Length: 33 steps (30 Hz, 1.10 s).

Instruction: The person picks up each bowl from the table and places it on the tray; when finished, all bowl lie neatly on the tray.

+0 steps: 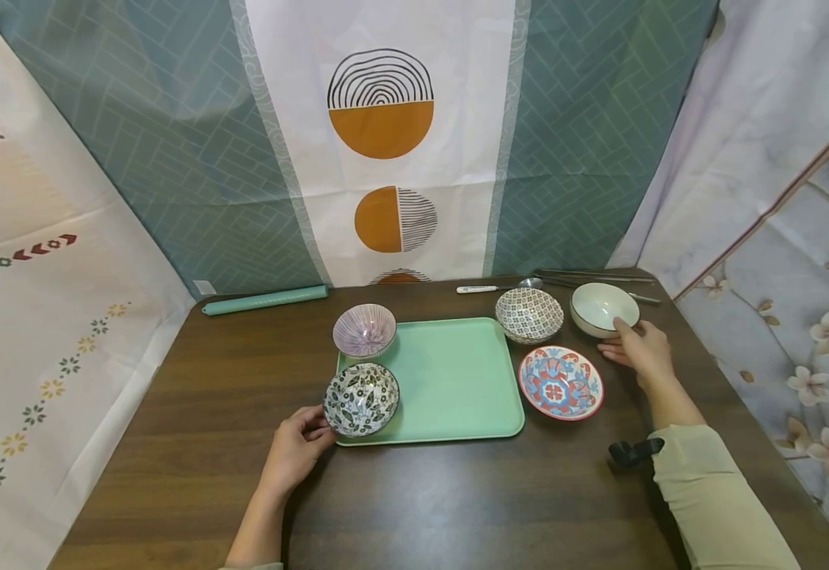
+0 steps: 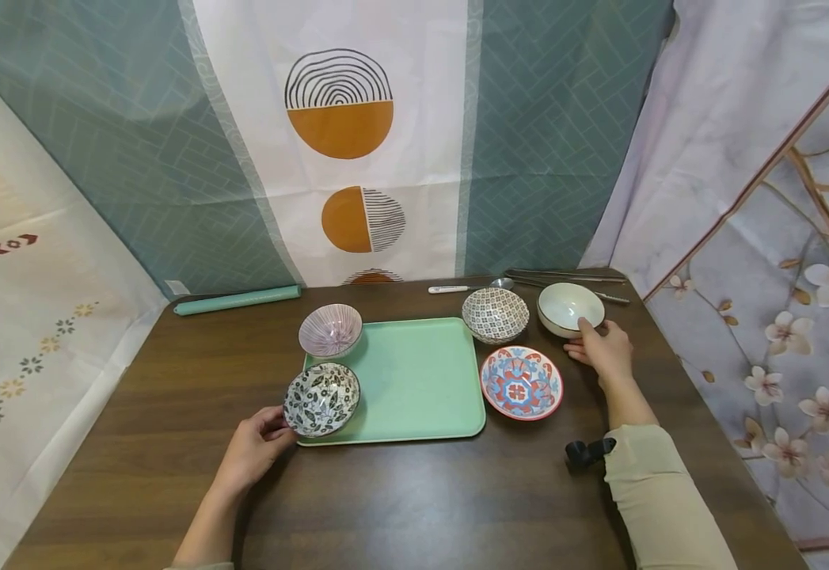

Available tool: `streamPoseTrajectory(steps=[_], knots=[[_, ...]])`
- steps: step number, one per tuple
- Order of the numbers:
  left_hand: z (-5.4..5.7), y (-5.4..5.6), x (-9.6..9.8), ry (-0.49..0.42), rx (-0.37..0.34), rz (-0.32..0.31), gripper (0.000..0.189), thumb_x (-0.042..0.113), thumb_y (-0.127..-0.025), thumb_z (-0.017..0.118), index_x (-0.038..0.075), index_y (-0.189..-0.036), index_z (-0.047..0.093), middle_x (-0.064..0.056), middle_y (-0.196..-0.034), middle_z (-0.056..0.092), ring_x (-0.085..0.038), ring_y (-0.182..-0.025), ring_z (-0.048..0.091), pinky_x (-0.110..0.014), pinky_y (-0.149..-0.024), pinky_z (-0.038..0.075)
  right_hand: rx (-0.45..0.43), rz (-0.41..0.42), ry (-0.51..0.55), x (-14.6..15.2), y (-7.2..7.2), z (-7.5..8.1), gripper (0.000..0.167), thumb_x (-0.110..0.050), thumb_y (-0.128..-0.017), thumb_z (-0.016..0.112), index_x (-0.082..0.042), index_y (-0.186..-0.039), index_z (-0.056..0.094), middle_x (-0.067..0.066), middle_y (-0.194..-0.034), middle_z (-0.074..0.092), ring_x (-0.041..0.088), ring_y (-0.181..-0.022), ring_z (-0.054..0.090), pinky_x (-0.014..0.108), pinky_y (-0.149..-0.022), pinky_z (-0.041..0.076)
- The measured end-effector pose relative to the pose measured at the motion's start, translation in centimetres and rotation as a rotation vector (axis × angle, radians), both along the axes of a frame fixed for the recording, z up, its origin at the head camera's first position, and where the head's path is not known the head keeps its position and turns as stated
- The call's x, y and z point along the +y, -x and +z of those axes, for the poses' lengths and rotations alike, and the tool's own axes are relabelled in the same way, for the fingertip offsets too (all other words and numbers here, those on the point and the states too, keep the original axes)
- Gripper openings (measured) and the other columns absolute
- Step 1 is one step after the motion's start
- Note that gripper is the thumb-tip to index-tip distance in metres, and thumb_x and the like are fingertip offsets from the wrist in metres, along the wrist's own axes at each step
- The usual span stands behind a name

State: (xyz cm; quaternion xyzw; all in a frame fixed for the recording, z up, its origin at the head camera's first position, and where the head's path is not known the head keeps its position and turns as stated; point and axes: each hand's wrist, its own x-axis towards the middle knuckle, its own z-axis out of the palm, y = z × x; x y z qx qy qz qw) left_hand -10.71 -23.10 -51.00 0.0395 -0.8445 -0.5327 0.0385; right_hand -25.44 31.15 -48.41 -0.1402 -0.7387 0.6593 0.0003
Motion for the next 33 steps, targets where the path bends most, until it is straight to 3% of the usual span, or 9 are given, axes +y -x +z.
streamPoseTrajectory(steps=[4,10,18,26,33], knots=[[0.0,0.0,0.1,-0.008,-0.007,0.003,0.036,-0.01,-0.084,0.075,-0.011,-0.119,0.067,-0.016,-0.107,0.065,-0.015,-0.094,0.066,-0.017,-0.08,0.056,0.013,-0.001,0.076,-0.1,0.0,-0.1,0.068,-0.023,-0.108,0.042,0.015,-0.154,0.009,-0.005,-0.072,0.068,0.008,-0.067,0.072,0.027,-0.071,0.061],[0.0,0.0,0.0,-0.019,-0.016,-0.003,0.036,-0.01,-0.084,0.075,-0.012,-0.119,0.067,-0.017,-0.106,0.064,-0.016,-0.093,0.066,-0.017,-0.08,0.056,0.05,0.002,0.107,0.1,-0.4,-0.1,0.051,-0.014,-0.106,0.039,0.018,-0.144,0.025,-0.002,-0.071,0.068,0.011,-0.067,0.072,0.029,-0.07,0.061],[0.2,0.1,0.0,-0.027,-0.024,-0.01,0.037,-0.011,-0.085,0.074,-0.013,-0.12,0.065,-0.018,-0.107,0.064,-0.013,-0.093,0.065,-0.017,-0.081,0.057,0.05,0.045,0.074,0.4,-0.7,0.3,0.062,-0.012,-0.105,0.039,0.017,-0.153,0.013,-0.003,-0.072,0.068,0.01,-0.067,0.072,0.029,-0.071,0.061],[0.2,0.0,0.0,-0.027,-0.031,-0.013,0.037,-0.011,-0.085,0.074,-0.013,-0.121,0.065,-0.018,-0.108,0.064,-0.014,-0.094,0.066,-0.018,-0.081,0.057,0.113,0.063,0.08,0.1,-1.2,2.4,0.061,-0.011,-0.105,0.042,0.018,-0.152,0.017,-0.003,-0.071,0.069,0.011,-0.065,0.073,0.027,-0.068,0.06],[0.3,0.1,0.0,-0.02,-0.028,-0.015,0.038,-0.011,-0.085,0.074,-0.012,-0.122,0.065,-0.017,-0.108,0.064,-0.012,-0.093,0.066,-0.017,-0.082,0.056,0.129,0.09,0.021,-0.8,-1.4,4.4,0.065,-0.016,-0.105,0.045,0.012,-0.155,0.015,-0.007,-0.072,0.07,0.008,-0.067,0.072,0.026,-0.068,0.06]])
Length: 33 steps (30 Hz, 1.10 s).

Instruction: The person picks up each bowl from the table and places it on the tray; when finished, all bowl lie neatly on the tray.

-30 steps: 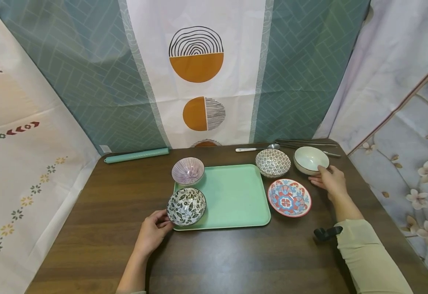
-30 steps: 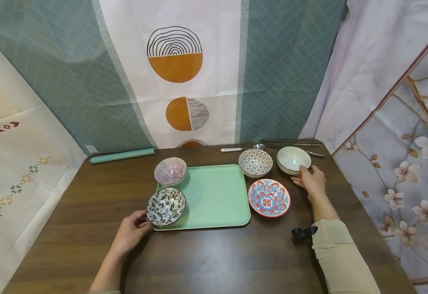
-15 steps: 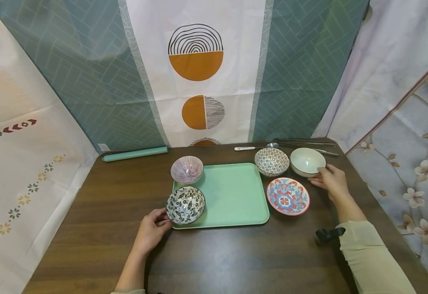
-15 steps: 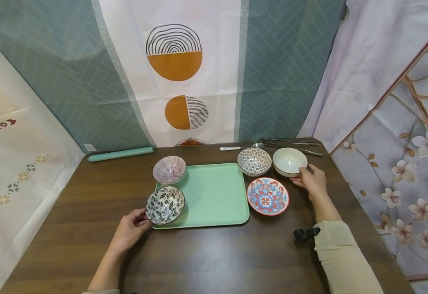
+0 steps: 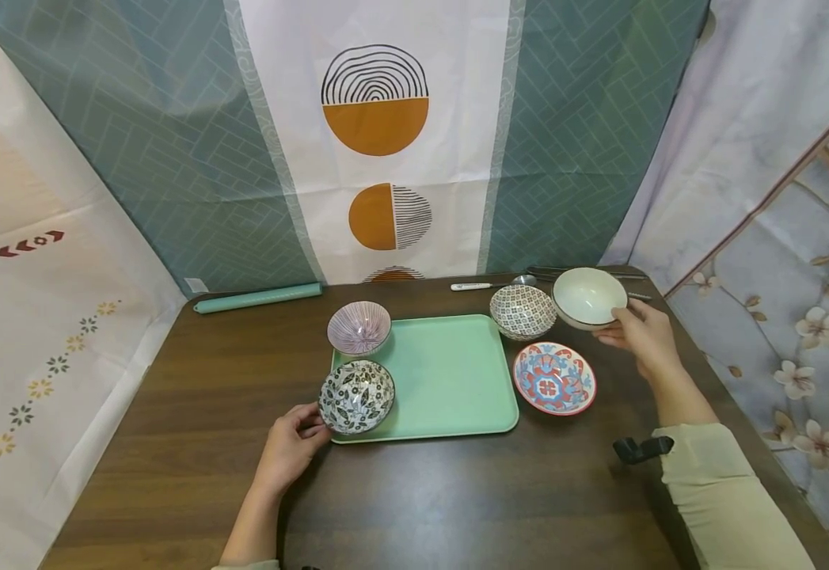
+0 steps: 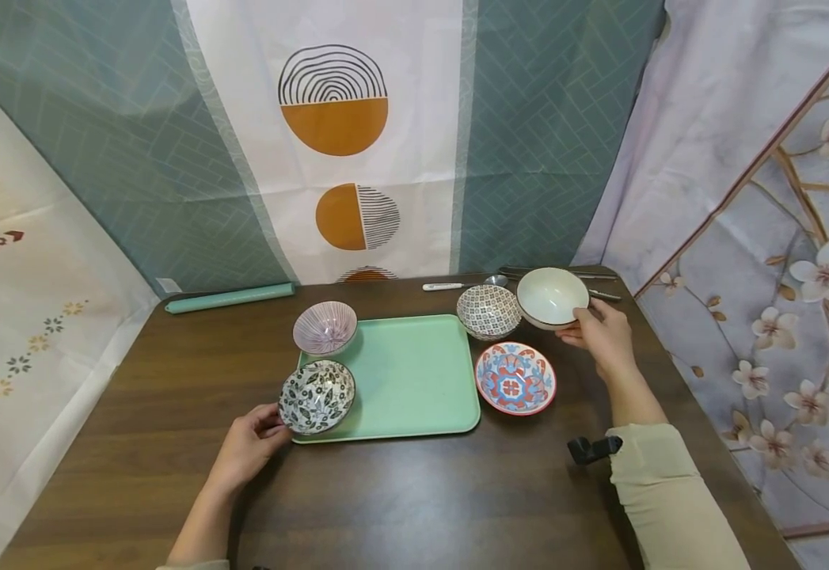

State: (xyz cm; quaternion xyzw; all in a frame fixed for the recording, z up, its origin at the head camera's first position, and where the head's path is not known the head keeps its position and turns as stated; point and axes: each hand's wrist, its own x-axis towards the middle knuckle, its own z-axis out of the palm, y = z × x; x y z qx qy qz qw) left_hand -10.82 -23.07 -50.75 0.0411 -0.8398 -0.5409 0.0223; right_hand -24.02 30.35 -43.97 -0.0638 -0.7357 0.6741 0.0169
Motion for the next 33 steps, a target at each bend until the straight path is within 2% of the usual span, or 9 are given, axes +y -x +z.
streamPoseTrajectory(steps=[4,8,15,20,27,33], knots=[[0.0,0.0,0.0,0.005,0.0,0.0,0.038,-0.01,-0.085,0.074,-0.012,-0.122,0.066,-0.017,-0.108,0.064,-0.012,-0.094,0.066,-0.017,-0.082,0.056,0.008,0.032,-0.005,-0.7,0.0,1.0,0.065,-0.014,-0.106,0.045,0.012,-0.156,0.013,-0.006,-0.072,0.07,0.008,-0.067,0.072,0.025,-0.067,0.06],[0.0,0.0,0.1,-0.002,-0.004,0.003,0.038,-0.011,-0.085,0.074,-0.012,-0.122,0.065,-0.018,-0.108,0.064,-0.013,-0.094,0.066,-0.017,-0.082,0.056,0.014,0.088,-0.034,-1.6,-0.1,1.9,0.061,-0.014,-0.106,0.044,0.014,-0.154,0.018,-0.005,-0.073,0.071,0.008,-0.068,0.072,0.026,-0.069,0.061],[0.1,0.1,0.1,-0.003,-0.006,0.006,0.038,-0.011,-0.085,0.074,-0.012,-0.122,0.065,-0.018,-0.109,0.064,-0.013,-0.094,0.066,-0.018,-0.082,0.057,0.002,0.19,-0.1,-3.7,-0.1,2.8,0.06,-0.014,-0.106,0.046,0.013,-0.154,0.022,-0.003,-0.079,0.071,0.008,-0.071,0.072,0.028,-0.072,0.061],[0.1,0.0,0.2,-0.019,0.005,0.008,0.038,-0.011,-0.085,0.075,-0.013,-0.122,0.065,-0.018,-0.109,0.064,-0.018,-0.096,0.067,-0.019,-0.082,0.057,-0.007,0.257,-0.128,-5.5,-0.3,3.0,0.061,-0.016,-0.105,0.048,0.012,-0.154,0.024,0.007,-0.087,0.072,0.01,-0.073,0.073,0.03,-0.073,0.062],[0.2,-0.2,0.2,-0.004,0.011,0.008,0.038,-0.011,-0.085,0.074,-0.013,-0.121,0.065,-0.018,-0.108,0.065,-0.023,-0.097,0.068,-0.02,-0.081,0.058,-0.022,0.326,-0.168,-8.1,-0.6,2.6,0.058,-0.016,-0.106,0.049,0.01,-0.153,0.029,0.033,-0.114,0.065,0.019,-0.079,0.075,0.044,-0.081,0.061],[0.1,-0.2,0.1,-0.002,0.014,0.012,0.037,-0.013,-0.084,0.074,-0.013,-0.12,0.066,-0.019,-0.107,0.065,-0.022,-0.096,0.067,-0.02,-0.081,0.058,-0.055,0.366,-0.141,-10.4,-0.5,2.0,0.06,-0.014,-0.105,0.049,0.009,-0.155,0.026,0.037,-0.113,0.065,0.02,-0.078,0.075,0.039,-0.078,0.062]])
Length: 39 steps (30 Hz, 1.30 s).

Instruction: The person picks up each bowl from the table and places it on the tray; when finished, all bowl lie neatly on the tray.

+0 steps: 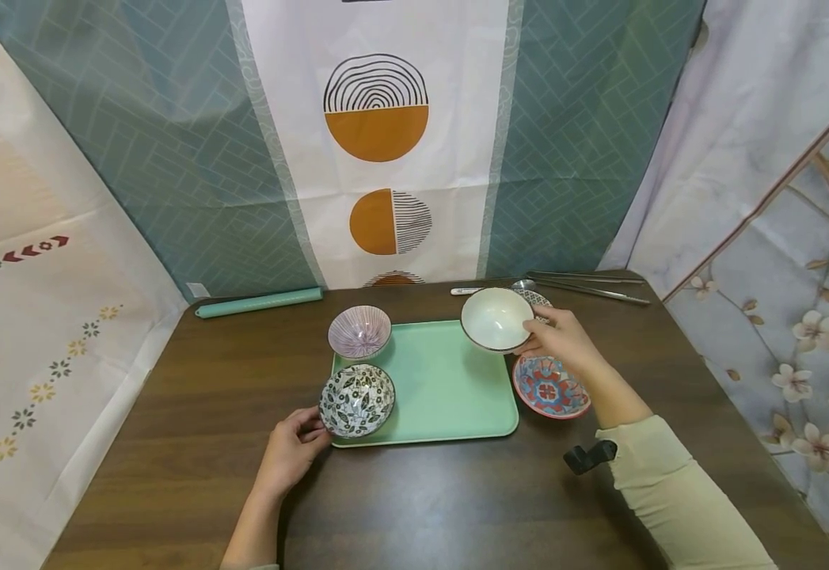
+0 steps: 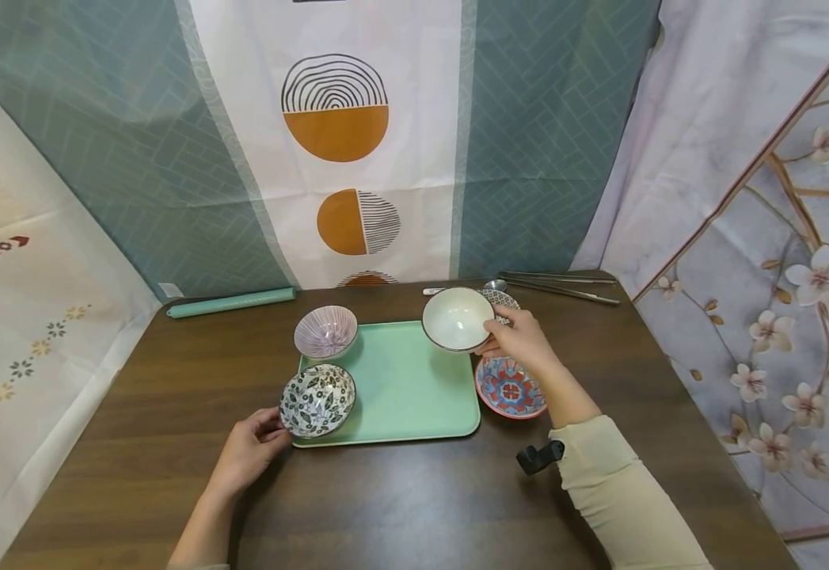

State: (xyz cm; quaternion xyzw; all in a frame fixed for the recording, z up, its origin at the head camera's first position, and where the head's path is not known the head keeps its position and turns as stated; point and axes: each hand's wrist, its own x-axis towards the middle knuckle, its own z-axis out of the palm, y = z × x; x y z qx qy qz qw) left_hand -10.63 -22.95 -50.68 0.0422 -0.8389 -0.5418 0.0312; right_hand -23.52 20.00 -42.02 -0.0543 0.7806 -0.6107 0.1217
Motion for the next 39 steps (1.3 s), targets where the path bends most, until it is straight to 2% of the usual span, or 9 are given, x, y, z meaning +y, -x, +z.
streamPoseTrajectory(steps=[5,9,15,23,32,36,39], knots=[[-0.1,0.0,-0.1,-0.004,0.011,0.0,0.036,-0.012,-0.084,0.074,-0.013,-0.119,0.066,-0.018,-0.107,0.065,-0.018,-0.094,0.067,-0.019,-0.08,0.058,-0.01,0.039,0.013,-2.2,-0.2,-0.7,0.059,-0.011,-0.105,0.049,0.01,-0.155,0.025,0.037,-0.11,0.066,0.02,-0.077,0.075,0.041,-0.079,0.061],[-0.2,0.1,-0.2,-0.008,0.003,-0.002,0.036,-0.011,-0.085,0.074,-0.012,-0.12,0.066,-0.018,-0.108,0.065,-0.016,-0.094,0.066,-0.018,-0.081,0.057,-0.021,0.062,0.007,-3.8,-0.4,-1.3,0.059,-0.008,-0.103,0.049,0.011,-0.153,0.027,0.034,-0.1,0.069,0.021,-0.074,0.075,0.045,-0.078,0.061],[-0.2,0.0,-0.1,-0.002,-0.004,-0.003,0.037,-0.01,-0.085,0.074,-0.012,-0.121,0.066,-0.017,-0.109,0.065,-0.017,-0.096,0.066,-0.018,-0.081,0.057,-0.065,0.062,-0.018,-5.6,-0.3,-1.9,0.058,-0.009,-0.103,0.05,0.01,-0.154,0.028,0.029,-0.094,0.071,0.02,-0.073,0.074,0.037,-0.073,0.063],[-0.2,0.0,-0.1,-0.002,-0.012,-0.005,0.037,-0.009,-0.086,0.074,-0.011,-0.122,0.066,-0.017,-0.109,0.065,-0.019,-0.096,0.066,-0.018,-0.081,0.057,-0.093,0.07,-0.088,-7.8,-0.1,-2.8,0.053,-0.01,-0.103,0.053,0.005,-0.152,0.039,0.026,-0.083,0.072,0.027,-0.069,0.074,0.04,-0.069,0.063],[-0.2,0.0,-0.1,-0.003,-0.012,0.0,0.037,-0.01,-0.085,0.074,-0.012,-0.121,0.066,-0.017,-0.108,0.065,-0.016,-0.095,0.066,-0.017,-0.081,0.056,-0.135,0.112,-0.05,-10.1,0.1,-4.0,0.048,-0.01,-0.105,0.051,0.004,-0.15,0.042,0.024,-0.081,0.072,0.02,-0.065,0.072,0.03,-0.063,0.062],[-0.1,0.0,0.0,0.003,-0.014,0.001,0.037,-0.01,-0.085,0.074,-0.012,-0.121,0.066,-0.017,-0.108,0.065,-0.017,-0.096,0.066,-0.017,-0.081,0.056,-0.115,0.136,-0.025,-10.9,0.0,-4.3,0.049,-0.011,-0.106,0.052,0.004,-0.151,0.041,0.024,-0.081,0.072,0.022,-0.067,0.073,0.031,-0.065,0.062],[-0.1,0.0,0.0,0.0,-0.016,0.003,0.037,-0.01,-0.085,0.073,-0.011,-0.121,0.066,-0.017,-0.108,0.065,-0.019,-0.096,0.066,-0.017,-0.08,0.056,-0.062,0.162,-0.075,-11.1,-0.2,-4.3,0.051,-0.015,-0.105,0.055,0.006,-0.15,0.041,0.022,-0.086,0.073,0.023,-0.071,0.073,0.034,-0.066,0.063]])
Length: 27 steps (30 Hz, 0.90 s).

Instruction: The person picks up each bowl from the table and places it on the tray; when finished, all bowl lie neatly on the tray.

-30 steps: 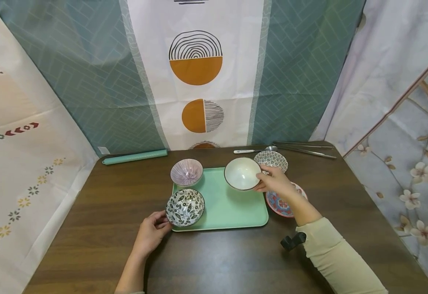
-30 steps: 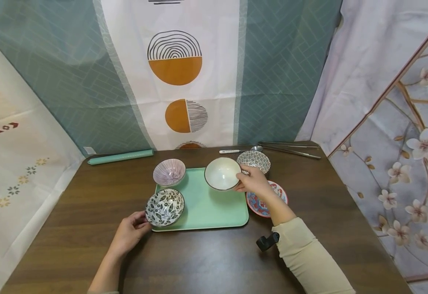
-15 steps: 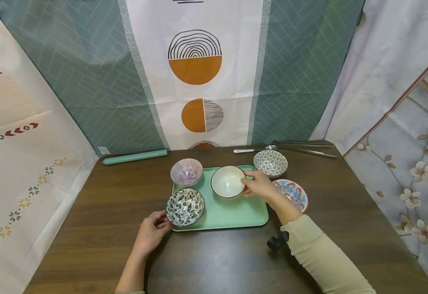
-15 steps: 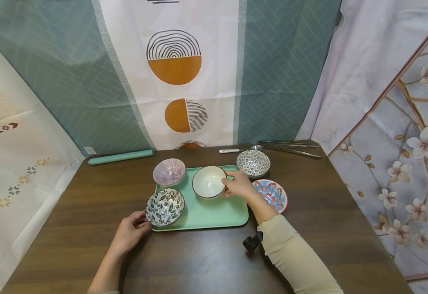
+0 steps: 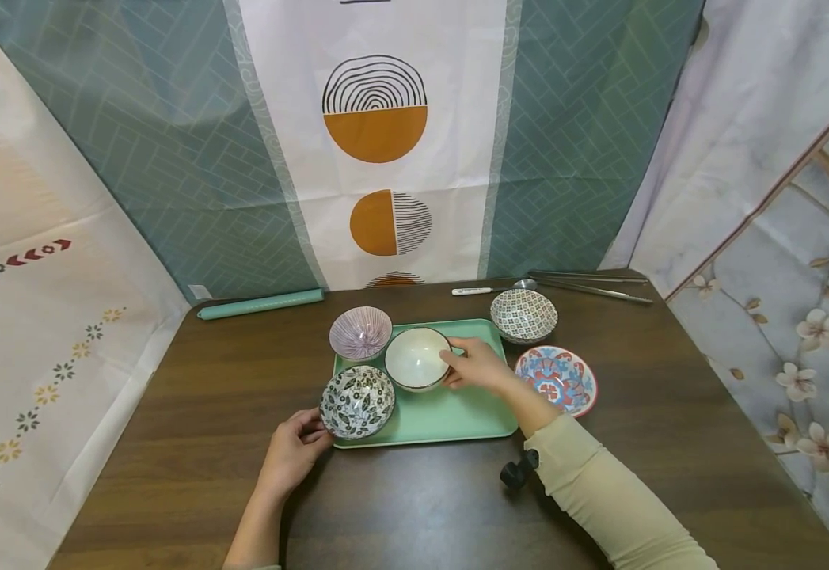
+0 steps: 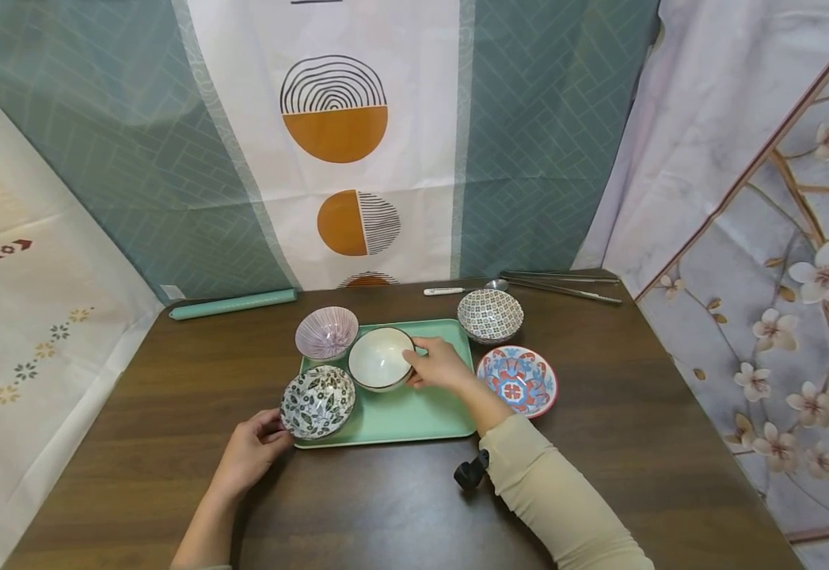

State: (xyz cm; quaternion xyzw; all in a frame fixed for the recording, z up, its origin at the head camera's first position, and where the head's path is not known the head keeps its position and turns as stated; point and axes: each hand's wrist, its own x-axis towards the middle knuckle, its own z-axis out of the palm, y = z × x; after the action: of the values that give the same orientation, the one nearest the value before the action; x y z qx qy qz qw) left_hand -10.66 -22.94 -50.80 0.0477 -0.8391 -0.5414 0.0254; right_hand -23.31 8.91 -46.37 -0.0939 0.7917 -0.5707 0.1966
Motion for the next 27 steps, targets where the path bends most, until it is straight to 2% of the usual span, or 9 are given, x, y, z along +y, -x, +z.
streamPoseTrajectory(steps=[3,5,8,11,18,23,27], knots=[[0.0,0.0,0.0,-0.006,-0.001,-0.001,0.036,-0.011,-0.085,0.073,-0.011,-0.121,0.067,-0.017,-0.108,0.065,-0.019,-0.096,0.067,-0.016,-0.08,0.056,0.098,0.003,-0.121,0.1,-0.3,0.0,0.053,-0.023,-0.105,0.058,0.005,-0.148,0.045,0.019,-0.092,0.074,0.023,-0.073,0.073,0.035,-0.068,0.061],[0.0,-0.1,0.0,-0.01,-0.002,-0.003,0.036,-0.01,-0.085,0.073,-0.011,-0.121,0.066,-0.017,-0.109,0.065,-0.018,-0.096,0.066,-0.016,-0.08,0.056,0.17,-0.014,-0.215,0.3,-0.4,0.1,0.054,-0.029,-0.104,0.06,0.004,-0.146,0.049,0.018,-0.101,0.074,0.024,-0.083,0.073,0.039,-0.077,0.06],[0.0,-0.1,0.0,-0.009,-0.006,0.0,0.036,-0.01,-0.085,0.074,-0.011,-0.121,0.066,-0.017,-0.109,0.065,-0.017,-0.095,0.066,-0.016,-0.08,0.056,0.254,-0.047,-0.281,0.7,-0.6,0.5,0.054,-0.035,-0.102,0.062,0.0,-0.143,0.054,0.016,-0.112,0.073,0.027,-0.097,0.071,0.043,-0.088,0.057],[0.1,0.0,0.0,-0.006,-0.009,0.003,0.037,-0.01,-0.085,0.074,-0.011,-0.121,0.066,-0.017,-0.108,0.065,-0.018,-0.095,0.067,-0.015,-0.08,0.056,0.325,-0.068,-0.271,1.6,-0.7,1.0,0.05,-0.034,-0.101,0.064,-0.002,-0.139,0.059,0.014,-0.115,0.073,0.03,-0.108,0.068,0.046,-0.091,0.056],[0.1,0.0,-0.1,0.001,-0.005,-0.001,0.037,-0.009,-0.084,0.075,-0.011,-0.12,0.067,-0.017,-0.106,0.065,-0.02,-0.094,0.068,-0.015,-0.08,0.056,0.442,-0.13,-0.231,4.9,-0.6,2.1,0.044,-0.027,-0.101,0.064,-0.001,-0.137,0.06,0.016,-0.116,0.071,0.033,-0.108,0.069,0.049,-0.088,0.057],[-0.1,0.0,-0.2,0.006,-0.002,0.0,0.036,-0.008,-0.084,0.076,-0.01,-0.119,0.068,-0.016,-0.104,0.065,-0.019,-0.093,0.069,-0.016,-0.079,0.056,0.51,-0.224,-0.228,7.7,0.0,2.6,0.042,-0.024,-0.101,0.066,0.001,-0.133,0.063,0.019,-0.113,0.072,0.036,-0.104,0.07,0.05,-0.084,0.058],[-0.1,0.1,-0.2,0.009,0.003,-0.006,0.036,-0.008,-0.084,0.076,-0.01,-0.119,0.068,-0.015,-0.104,0.066,-0.019,-0.093,0.069,-0.016,-0.079,0.056,0.577,-0.329,-0.256,10.0,0.7,2.4,0.037,-0.023,-0.1,0.066,0.003,-0.127,0.066,0.021,-0.108,0.073,0.038,-0.1,0.071,0.051,-0.08,0.059]])
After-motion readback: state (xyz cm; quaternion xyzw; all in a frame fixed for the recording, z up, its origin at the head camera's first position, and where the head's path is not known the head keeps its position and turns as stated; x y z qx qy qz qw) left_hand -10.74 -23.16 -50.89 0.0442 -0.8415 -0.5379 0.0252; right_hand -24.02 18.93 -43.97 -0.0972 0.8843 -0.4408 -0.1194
